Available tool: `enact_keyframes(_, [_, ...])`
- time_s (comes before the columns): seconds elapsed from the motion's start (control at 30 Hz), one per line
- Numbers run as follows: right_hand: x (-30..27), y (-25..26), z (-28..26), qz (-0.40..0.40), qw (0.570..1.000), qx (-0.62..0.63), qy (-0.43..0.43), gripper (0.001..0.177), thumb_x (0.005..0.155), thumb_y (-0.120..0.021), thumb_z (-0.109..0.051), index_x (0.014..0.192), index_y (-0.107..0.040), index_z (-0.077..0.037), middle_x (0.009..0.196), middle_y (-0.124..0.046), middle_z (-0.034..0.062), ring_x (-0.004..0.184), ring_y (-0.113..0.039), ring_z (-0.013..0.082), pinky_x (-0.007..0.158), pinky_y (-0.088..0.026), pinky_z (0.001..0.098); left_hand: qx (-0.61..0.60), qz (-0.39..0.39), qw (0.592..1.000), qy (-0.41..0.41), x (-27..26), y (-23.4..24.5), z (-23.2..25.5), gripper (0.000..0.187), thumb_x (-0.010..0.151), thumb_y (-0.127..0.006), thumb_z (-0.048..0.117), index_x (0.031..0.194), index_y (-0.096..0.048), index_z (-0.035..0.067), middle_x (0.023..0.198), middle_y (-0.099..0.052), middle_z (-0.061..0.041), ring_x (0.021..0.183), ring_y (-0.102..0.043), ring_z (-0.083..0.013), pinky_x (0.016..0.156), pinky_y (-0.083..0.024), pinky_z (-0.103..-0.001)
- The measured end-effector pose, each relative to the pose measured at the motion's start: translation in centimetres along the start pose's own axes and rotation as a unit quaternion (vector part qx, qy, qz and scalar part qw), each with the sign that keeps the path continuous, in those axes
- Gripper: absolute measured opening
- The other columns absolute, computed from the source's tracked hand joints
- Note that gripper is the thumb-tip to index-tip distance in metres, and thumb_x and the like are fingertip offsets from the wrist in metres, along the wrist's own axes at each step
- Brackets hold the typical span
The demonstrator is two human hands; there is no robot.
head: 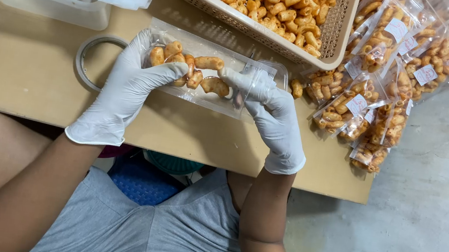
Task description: The person packs small fried snacks from a basket into clear plastic bags, seals each bag, and places it with others on the table. The process is repeated continuously throughout the clip.
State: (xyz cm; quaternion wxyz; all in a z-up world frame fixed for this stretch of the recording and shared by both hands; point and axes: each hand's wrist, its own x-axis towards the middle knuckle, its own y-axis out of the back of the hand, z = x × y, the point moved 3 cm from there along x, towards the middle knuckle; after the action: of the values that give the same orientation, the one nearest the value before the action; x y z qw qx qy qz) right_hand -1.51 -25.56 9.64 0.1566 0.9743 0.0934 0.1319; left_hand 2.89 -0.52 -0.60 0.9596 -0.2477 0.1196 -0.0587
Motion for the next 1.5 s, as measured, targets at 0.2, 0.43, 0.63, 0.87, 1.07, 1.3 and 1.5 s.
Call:
enact_keyframes(0.2, [0.0,-0.5,-0.9,0.051,0.998,0.001,0.020,0.021,0.107,-0.085,0.000,0.127,-0.092,-0.004,0.098,-0.083,0.0124,0.098,-0.072,0.0147,0.102,-0.064,0.0370,-0.021,-0.008,1.000,-0.013,-0.2,-0.3,0.9,0.042,0.102,-0.095,0.008,0.135,-0.070,0.016,0.115,-0.077,0.002,0.101,-0.082,-0.0092,0.091,-0.079,-0.027])
enact_keyframes(0.43, [-0.4,-0.1,-0.1,0.020,0.999,-0.031,0.030,0.024,0.110,-0.083,-0.001,0.133,-0.090,-0.004,0.104,-0.084,0.0129,0.105,-0.071,0.0162,0.104,-0.065,0.0417,-0.027,-0.002,1.000,-0.012,-0.6,-0.5,1.5,0.043,0.101,-0.096,0.008,0.135,-0.071,0.015,0.115,-0.079,-0.001,0.103,-0.083,-0.0094,0.091,-0.079,-0.027])
enact_keyframes(0.63, [-0.6,-0.3,-0.8,0.001,0.999,-0.040,0.015,0.025,0.112,-0.081,-0.004,0.135,-0.090,-0.009,0.108,-0.085,0.0079,0.109,-0.067,0.0131,0.102,-0.064,0.0426,-0.026,0.005,1.000,0.001,-0.8,-0.6,1.4,0.045,0.098,-0.099,0.005,0.132,-0.070,0.014,0.113,-0.079,-0.001,0.102,-0.083,-0.0094,0.092,-0.078,-0.027])
enact_keyframes(0.87, [-0.4,-0.5,-0.4,0.035,0.998,-0.019,0.040,0.022,0.112,-0.079,-0.003,0.131,-0.090,-0.002,0.116,-0.087,0.0156,0.115,-0.073,0.0191,0.109,-0.064,0.0437,-0.044,0.014,0.999,0.005,-0.6,-1.0,1.2,0.046,0.097,-0.100,0.007,0.132,-0.071,0.014,0.113,-0.079,-0.002,0.102,-0.083,-0.0108,0.092,-0.078,-0.027])
enact_keyframes(1.07, [-0.4,-0.5,-0.1,0.016,0.999,-0.037,0.032,0.023,0.110,-0.081,-0.001,0.131,-0.090,-0.003,0.116,-0.088,0.0161,0.114,-0.074,0.0191,0.107,-0.064,0.0446,-0.037,0.017,0.999,-0.002,-0.5,-0.7,1.1,0.046,0.097,-0.100,0.008,0.131,-0.070,0.015,0.113,-0.078,-0.001,0.101,-0.081,-0.0091,0.090,-0.077,-0.024])
enact_keyframes(1.3, [-0.2,-1.0,-1.9,-0.086,0.991,-0.097,0.021,0.034,0.116,-0.076,-0.007,0.150,-0.082,-0.006,0.114,-0.085,0.0155,0.107,-0.073,0.0197,0.099,-0.065,0.0473,-0.035,0.008,0.999,0.004,-1.3,-1.3,2.2,0.049,0.097,-0.099,0.007,0.134,-0.068,0.015,0.115,-0.079,-0.003,0.103,-0.079,-0.0098,0.093,-0.076,-0.026])
enact_keyframes(1.5, [0.0,-0.3,-1.9,-0.085,0.994,-0.071,0.018,0.035,0.123,-0.071,-0.014,0.156,-0.076,-0.006,0.112,-0.083,0.0165,0.101,-0.069,0.0188,0.094,-0.063,0.0460,-0.045,0.001,0.999,0.008,0.0,-0.1,1.3,0.035,0.107,-0.092,0.007,0.132,-0.068,0.014,0.111,-0.079,-0.005,0.101,-0.085,-0.0138,0.089,-0.080,-0.031])
